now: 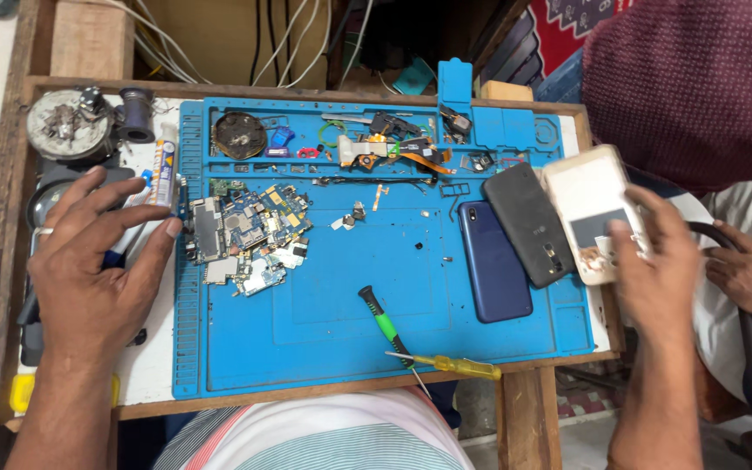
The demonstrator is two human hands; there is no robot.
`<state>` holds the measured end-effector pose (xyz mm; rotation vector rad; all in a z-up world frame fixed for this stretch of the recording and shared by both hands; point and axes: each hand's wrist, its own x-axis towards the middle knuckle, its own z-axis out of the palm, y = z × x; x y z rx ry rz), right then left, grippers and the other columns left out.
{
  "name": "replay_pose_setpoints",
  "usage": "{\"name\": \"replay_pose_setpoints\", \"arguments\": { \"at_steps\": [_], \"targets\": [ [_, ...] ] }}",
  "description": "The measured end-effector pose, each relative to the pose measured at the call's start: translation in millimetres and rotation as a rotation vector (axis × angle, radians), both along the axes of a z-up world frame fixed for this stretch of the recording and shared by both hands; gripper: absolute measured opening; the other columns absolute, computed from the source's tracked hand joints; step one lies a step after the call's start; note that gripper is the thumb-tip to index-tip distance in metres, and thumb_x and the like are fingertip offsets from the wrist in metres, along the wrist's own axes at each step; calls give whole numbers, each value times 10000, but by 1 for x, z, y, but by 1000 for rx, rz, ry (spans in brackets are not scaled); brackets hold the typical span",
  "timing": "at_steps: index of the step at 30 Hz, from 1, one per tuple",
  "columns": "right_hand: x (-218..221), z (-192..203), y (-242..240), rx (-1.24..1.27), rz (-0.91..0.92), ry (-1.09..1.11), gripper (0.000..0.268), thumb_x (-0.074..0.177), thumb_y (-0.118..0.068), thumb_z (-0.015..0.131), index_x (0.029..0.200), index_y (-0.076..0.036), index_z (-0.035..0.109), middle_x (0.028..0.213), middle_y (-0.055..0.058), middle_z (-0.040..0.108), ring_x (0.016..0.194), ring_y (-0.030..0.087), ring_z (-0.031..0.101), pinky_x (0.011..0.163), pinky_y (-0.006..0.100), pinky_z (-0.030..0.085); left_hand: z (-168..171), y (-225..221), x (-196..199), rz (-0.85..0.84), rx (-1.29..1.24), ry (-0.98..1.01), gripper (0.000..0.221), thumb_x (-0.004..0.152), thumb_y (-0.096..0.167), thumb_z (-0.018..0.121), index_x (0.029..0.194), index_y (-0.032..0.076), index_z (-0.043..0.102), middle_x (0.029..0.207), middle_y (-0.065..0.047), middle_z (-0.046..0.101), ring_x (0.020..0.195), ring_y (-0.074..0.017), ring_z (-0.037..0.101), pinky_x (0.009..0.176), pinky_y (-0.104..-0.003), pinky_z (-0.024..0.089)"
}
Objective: The person handles small electronic components and wires on a blue work mat, then picks up a dark blue smartphone and uses a screwdriver to pry at its edges. The person continues to manipulate the phone and components on the cluttered workbench.
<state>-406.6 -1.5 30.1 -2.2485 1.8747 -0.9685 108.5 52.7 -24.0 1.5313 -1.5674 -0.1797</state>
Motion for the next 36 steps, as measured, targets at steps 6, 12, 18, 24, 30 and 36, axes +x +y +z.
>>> {"name": "replay_pose_setpoints", "arguments": {
  "at_steps": [6,12,18,24,30,36],
  "targets": [
    [14,-12,-5,44,-3,151,350,1074,-204,643,1377,-27,640,1316,194,676,1172,346,665,1019,447,518,-3,1,0,5,15,-24,139,960,146,810,1076,92,755,1229,-128,713,1373,-340,600,1227,-450,444],
    [16,1,20,-117,-3,83,257,1119,-242,670,1274,-40,704,1281,148,693,1226,310,651,1080,389,494,-6,2,1,12,25,-29,119,979,150,808,1071,93,759,1223,-122,719,1349,-318,613,1237,-450,441],
    [41,-4,65,-26,17,334,399,820,-448,812,1012,-101,768,1019,79,743,982,235,679,937,407,462,-4,1,0,23,31,-20,173,947,151,804,1106,100,761,1274,-126,715,1423,-347,583,1206,-457,444],
    [76,-11,77,-74,-58,527,687,690,-625,830,1042,-41,741,893,69,728,844,244,674,815,430,409,-6,1,0,26,28,-19,159,949,156,807,1091,99,763,1283,-122,717,1438,-347,577,1200,-447,448],
    [96,-10,75,-83,-63,493,743,680,-629,828,1117,-37,723,927,96,730,816,237,674,767,422,410,-7,1,0,20,32,-32,140,983,161,816,1098,98,767,1268,-114,722,1427,-326,587,1200,-420,449],
    [96,-2,78,173,-85,243,786,636,-467,871,1251,-28,655,1036,134,697,836,275,672,804,454,474,-8,2,1,29,22,-19,121,975,154,804,1071,94,762,1246,-111,721,1430,-332,589,1198,-426,449]
  ]
}}
